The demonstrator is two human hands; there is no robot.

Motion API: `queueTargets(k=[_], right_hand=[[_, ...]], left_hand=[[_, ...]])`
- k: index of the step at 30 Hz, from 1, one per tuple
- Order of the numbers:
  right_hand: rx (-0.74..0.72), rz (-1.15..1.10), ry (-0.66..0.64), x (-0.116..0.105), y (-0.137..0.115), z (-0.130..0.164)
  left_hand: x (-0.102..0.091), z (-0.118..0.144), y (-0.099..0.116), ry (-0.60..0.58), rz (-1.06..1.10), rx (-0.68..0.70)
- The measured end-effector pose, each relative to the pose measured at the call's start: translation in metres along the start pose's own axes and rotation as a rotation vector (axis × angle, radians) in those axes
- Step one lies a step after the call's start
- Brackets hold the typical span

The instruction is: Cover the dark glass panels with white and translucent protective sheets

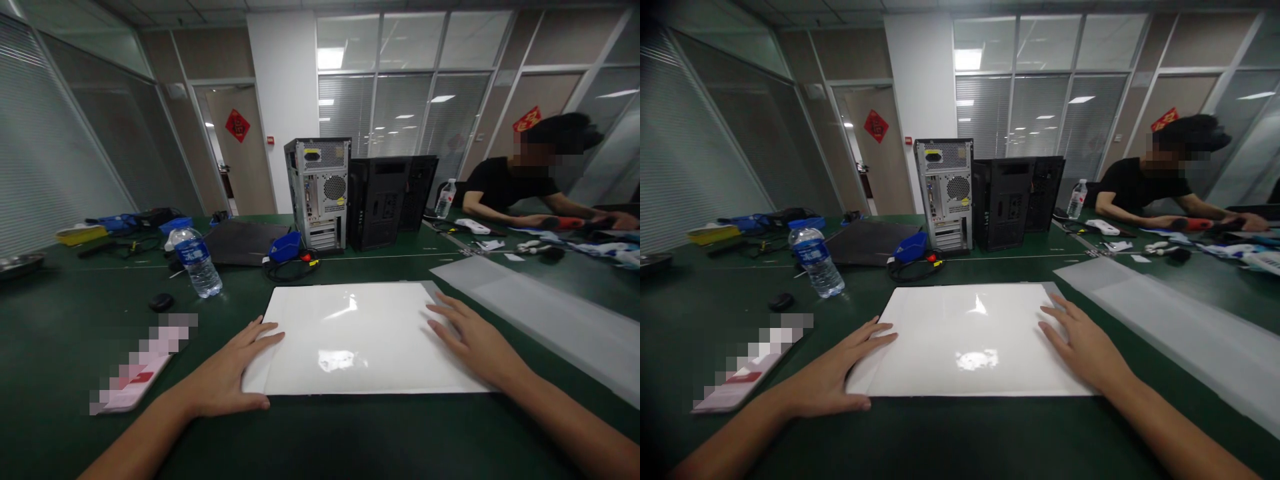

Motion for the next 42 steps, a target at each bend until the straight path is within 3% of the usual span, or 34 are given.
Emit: queueTargets(k=[7, 17, 22, 26, 29, 32, 35, 42], right_hand=[[0.097, 0.073, -0.142, 0.0, 0.006, -0.001], [-0.107, 0.095, -0.138, 0.01, -0.022, 0.002], [-0.139, 0.069, -0.129, 0.01, -0.029, 0.003], [-0.056, 0.089, -0.096, 0.003, -0.019, 0.002], [0.134, 0.178, -0.045, -0.005, 0.0, 0.002], [0.293, 0.213, -0.085, -0.007, 0.017, 0.004], [0.255, 0.162, -0.117, -0.004, 0.018, 0.004], [0.186, 0.061, -0.049, 0.0, 0.014, 0.002]], left_hand=[[0.0, 0.001, 0.004, -0.044, 0.006, -0.045], [0.003, -0.001, 0.002, -0.056, 0.004, -0.043], [0.001, -0.001, 0.003, -0.052, -0.017, -0.041], [0.001, -0.001, 0.004, -0.046, -0.031, -0.039], [0.002, -0.001, 0.003, -0.043, -0.034, -0.036], [0.002, -0.001, 0.004, -0.039, -0.036, -0.023], [0.002, -0.001, 0.005, -0.041, -0.042, -0.014], [0.004, -0.003, 0.007, 0.001, -0.039, 0.007]])
Point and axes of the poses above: each hand's wrist, its own z-axis away from the middle knuckle, its own x-axis out of the palm, y = z × x, the point moved 5 cm from there along -z, towards the middle knuckle, and after that the axes turned 8 degrees about -y, right-handed, at the moved point
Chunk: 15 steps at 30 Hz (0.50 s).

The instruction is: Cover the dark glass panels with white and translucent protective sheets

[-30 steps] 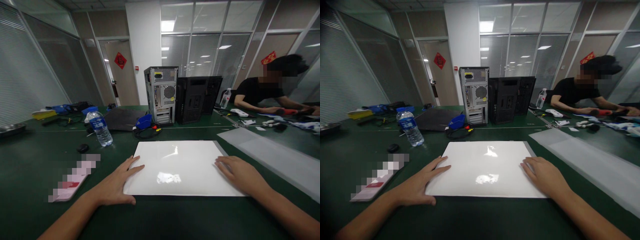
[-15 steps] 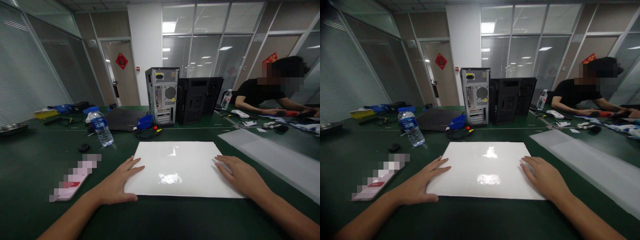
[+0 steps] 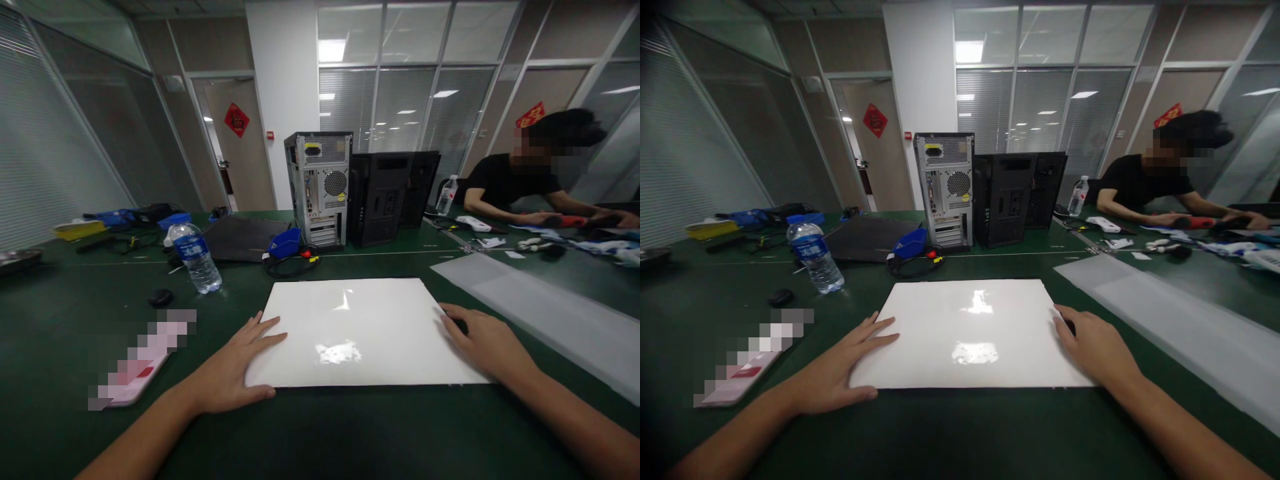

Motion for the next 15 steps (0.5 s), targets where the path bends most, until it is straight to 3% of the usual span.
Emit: queueTargets(k=[11, 15], right_hand=[[-0.103, -0.119, -0.085, 0.005, 0.017, -0.007], [0.012, -0.028, -0.024, 0.0, 0.035, -0.018]], left_hand=[[0.005, -0.004, -0.001, 0.035, -0.063, 0.011], [0.007, -0.005, -0.004, 0.041, -0.053, 0.009]])
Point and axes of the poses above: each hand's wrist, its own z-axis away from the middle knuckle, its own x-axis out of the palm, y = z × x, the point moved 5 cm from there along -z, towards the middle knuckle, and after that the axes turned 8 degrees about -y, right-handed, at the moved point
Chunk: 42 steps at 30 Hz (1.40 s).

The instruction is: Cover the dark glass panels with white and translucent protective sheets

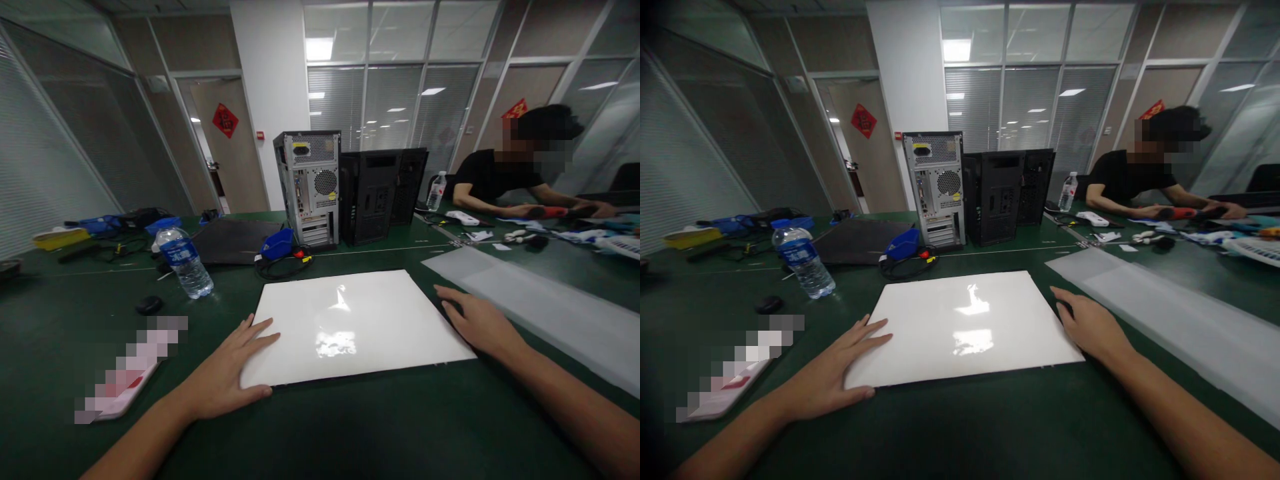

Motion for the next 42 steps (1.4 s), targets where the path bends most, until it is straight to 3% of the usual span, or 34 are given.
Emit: queueTargets(k=[4, 8, 12, 23, 28, 30, 33, 36, 40, 42], right_hand=[[0.105, 0.212, 0.115, -0.004, 0.051, -0.012], [0.256, 0.281, 0.073, 0.006, 0.108, -0.013], [0.272, 0.199, -0.028, 0.016, 0.117, -0.013], [0.22, 0.206, 0.046, -0.007, 0.061, -0.003], [0.163, 0.205, 0.153, -0.023, 0.017, 0.008], [0.056, 0.193, 0.222, -0.025, -0.006, 0.013], [-0.248, 0.102, 0.235, -0.018, -0.046, 0.022], [-0.509, -0.001, 0.13, -0.007, -0.085, 0.038], [-0.708, -0.07, -0.058, 0.004, -0.124, 0.057], [-0.767, -0.085, -0.134, 0.007, -0.131, 0.061]], left_hand=[[0.002, 0.0, -0.002, -0.017, 0.013, -0.015], [0.0, 0.001, -0.002, -0.009, 0.027, -0.016], [-0.002, 0.003, 0.001, 0.003, 0.041, -0.01], [-0.003, 0.004, 0.001, 0.019, 0.045, 0.015], [-0.003, 0.006, 0.0, 0.021, 0.046, 0.01], [-0.003, 0.006, -0.001, 0.028, 0.05, 0.007], [-0.002, 0.006, -0.003, 0.024, 0.055, -0.006], [-0.002, 0.005, -0.003, 0.005, 0.058, -0.019], [-0.002, 0.005, -0.001, 0.0, 0.055, -0.028], [-0.003, 0.004, 0.0, 0.005, 0.058, -0.026]])
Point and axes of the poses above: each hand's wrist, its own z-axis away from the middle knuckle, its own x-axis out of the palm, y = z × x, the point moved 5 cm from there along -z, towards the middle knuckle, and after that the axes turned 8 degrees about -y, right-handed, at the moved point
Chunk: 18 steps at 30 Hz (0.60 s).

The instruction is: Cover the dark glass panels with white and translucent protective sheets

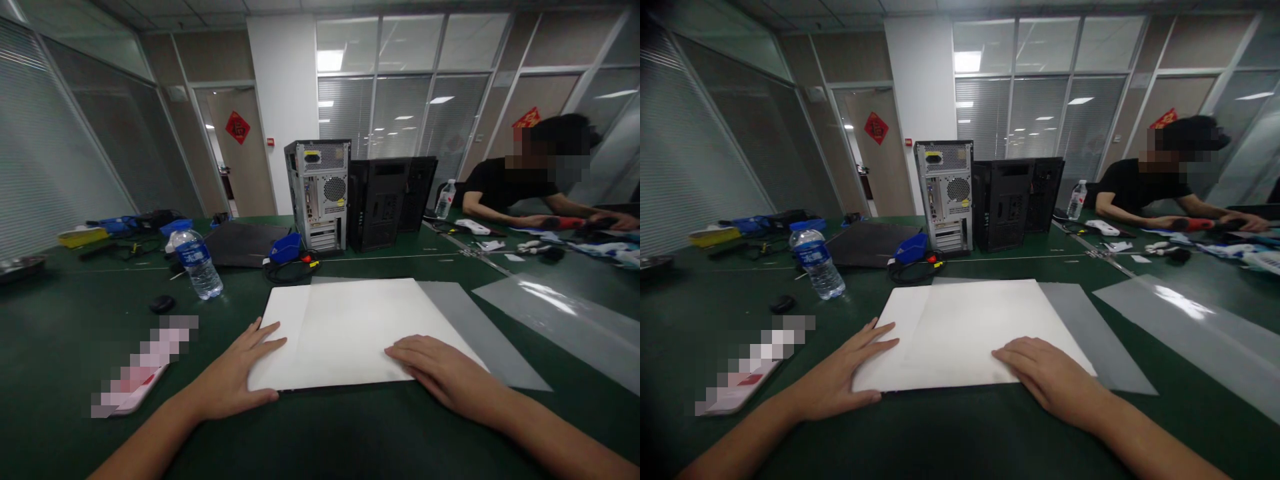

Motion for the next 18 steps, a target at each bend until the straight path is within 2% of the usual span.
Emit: queueTargets(k=[1, 3, 6, 9, 11, 13, 18], right_hand=[[0.005, -0.002, -0.004, 0.0, 0.002, 0.0], [0.104, 0.028, 0.051, -0.005, 0.018, 0.004], [0.388, 0.129, 0.146, -0.014, 0.058, 0.017], [0.671, 0.223, 0.113, -0.018, 0.094, 0.033], [0.775, 0.224, 0.059, -0.017, 0.108, 0.039], [0.788, 0.188, 0.036, -0.015, 0.111, 0.04], [0.658, 0.096, 0.085, -0.01, 0.094, 0.032]], left_hand=[[0.0, 0.0, 0.0, 0.0, 0.0, 0.001], [0.0, -0.001, 0.001, -0.004, -0.002, 0.003], [0.001, -0.002, -0.001, -0.004, -0.002, 0.006], [0.002, -0.002, -0.002, 0.005, -0.002, 0.02], [0.002, -0.002, -0.002, 0.012, -0.006, 0.031], [0.002, -0.002, -0.002, 0.01, -0.01, 0.028], [0.002, -0.002, 0.0, -0.021, -0.027, 0.01]])
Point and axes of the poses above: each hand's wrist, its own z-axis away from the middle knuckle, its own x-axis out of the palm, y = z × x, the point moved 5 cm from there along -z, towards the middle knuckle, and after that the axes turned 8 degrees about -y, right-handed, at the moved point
